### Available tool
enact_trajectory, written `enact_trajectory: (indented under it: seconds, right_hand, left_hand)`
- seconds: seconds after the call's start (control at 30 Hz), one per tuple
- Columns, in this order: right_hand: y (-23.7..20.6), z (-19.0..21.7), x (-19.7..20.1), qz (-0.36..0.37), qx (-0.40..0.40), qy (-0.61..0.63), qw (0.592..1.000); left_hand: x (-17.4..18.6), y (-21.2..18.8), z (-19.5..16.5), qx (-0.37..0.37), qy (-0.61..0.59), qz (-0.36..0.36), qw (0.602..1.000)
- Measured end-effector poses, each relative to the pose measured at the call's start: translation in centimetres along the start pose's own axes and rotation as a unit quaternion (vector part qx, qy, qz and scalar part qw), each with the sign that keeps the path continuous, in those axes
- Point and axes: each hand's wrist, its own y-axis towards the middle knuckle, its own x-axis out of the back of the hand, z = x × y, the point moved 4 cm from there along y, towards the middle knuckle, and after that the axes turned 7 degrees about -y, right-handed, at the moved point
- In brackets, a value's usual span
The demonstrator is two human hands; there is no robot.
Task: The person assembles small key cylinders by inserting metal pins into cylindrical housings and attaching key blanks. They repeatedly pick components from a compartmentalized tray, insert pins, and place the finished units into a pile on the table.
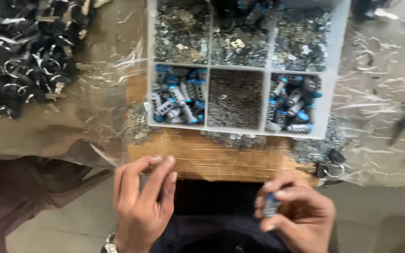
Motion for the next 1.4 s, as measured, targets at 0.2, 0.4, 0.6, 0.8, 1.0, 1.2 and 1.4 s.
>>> enact_trajectory:
  seconds: [0.2,0.4,0.6,0.8,1.0,1.2,1.4]
  right_hand:
    - [0.3,-2.1,-4.6,0.122,-0.065,0.023,0.99]
    - [0.5,-1.2,-4.6,0.084,-0.101,-0.021,0.991]
    - [0.2,-0.6,-3.0,0.074,-0.083,-0.041,0.993]
    - [-1.1,-0.4,-1.6,0.013,-0.097,0.019,0.995]
    - [-2.3,-0.8,0.4,-0.015,-0.048,-0.004,0.999]
    - [-3.8,-0.2,2.0,-0.079,-0.047,-0.041,0.995]
    - [-3.4,0.4,1.8,0.081,-0.002,-0.158,0.984]
  left_hand:
    - [-1.8,0.9,1.2,-0.012,0.024,0.061,0.998]
    - [-1.2,1.4,0.6,-0.036,0.035,0.096,0.994]
    - [-1.5,-0.3,2.5,-0.158,-0.099,0.104,0.977]
    - [-1.9,0.8,0.7,-0.099,-0.201,0.05,0.973]
    - [-5.6,-1.4,-5.6,-0.064,-0.385,0.097,0.916]
    - [-6.0,0.3,-8.4,-0.218,-0.282,0.163,0.92]
    - [-8.7,-1.0,-6.4,0.224,-0.62,0.332,0.675]
